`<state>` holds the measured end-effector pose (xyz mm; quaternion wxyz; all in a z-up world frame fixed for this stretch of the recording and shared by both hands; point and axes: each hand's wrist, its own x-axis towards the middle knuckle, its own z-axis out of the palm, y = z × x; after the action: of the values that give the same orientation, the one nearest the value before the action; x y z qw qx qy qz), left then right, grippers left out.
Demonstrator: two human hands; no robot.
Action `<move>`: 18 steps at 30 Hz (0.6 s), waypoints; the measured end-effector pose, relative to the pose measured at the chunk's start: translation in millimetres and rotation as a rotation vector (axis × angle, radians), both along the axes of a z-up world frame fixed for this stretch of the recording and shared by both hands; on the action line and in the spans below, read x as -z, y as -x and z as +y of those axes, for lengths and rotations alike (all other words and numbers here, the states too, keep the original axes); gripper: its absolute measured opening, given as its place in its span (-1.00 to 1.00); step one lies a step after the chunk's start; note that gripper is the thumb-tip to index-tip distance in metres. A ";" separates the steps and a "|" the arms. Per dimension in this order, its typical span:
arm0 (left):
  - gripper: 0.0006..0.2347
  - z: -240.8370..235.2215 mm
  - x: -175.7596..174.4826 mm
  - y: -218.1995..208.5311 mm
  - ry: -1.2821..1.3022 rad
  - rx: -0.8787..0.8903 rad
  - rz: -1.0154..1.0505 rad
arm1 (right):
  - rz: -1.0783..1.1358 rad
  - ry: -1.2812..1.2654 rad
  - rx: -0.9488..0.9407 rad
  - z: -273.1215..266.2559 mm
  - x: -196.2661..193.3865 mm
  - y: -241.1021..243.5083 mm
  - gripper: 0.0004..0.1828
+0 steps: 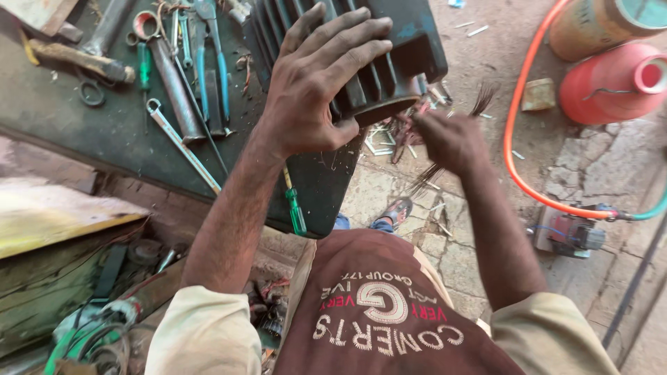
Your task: The person removes copper wire coils from a motor housing using a screwdriver and hands, then reinserts them and adjusts the housing. Another person assists by holding the motor and using a hammer and metal rod to tap the housing.
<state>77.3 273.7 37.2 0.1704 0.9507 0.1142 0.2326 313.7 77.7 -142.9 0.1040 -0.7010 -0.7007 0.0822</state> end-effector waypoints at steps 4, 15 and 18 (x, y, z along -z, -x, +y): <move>-0.35 -1.7 2.0 -1.0 -0.016 -0.014 0.015 | -0.052 -0.190 -0.153 14.4 1.4 -32.0 -0.87; -0.40 12.5 -12.6 4.3 0.613 0.094 0.067 | 0.488 -0.228 -0.057 -10.1 -86.0 8.6 -0.64; -0.43 15.3 -12.1 4.7 0.750 -0.029 0.104 | 0.757 -0.174 -0.053 -19.5 -110.0 47.4 -0.59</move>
<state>72.6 289.0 49.4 0.4971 0.8311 0.2135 0.1285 266.3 58.2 -33.0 0.4122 -0.5913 -0.6349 0.2780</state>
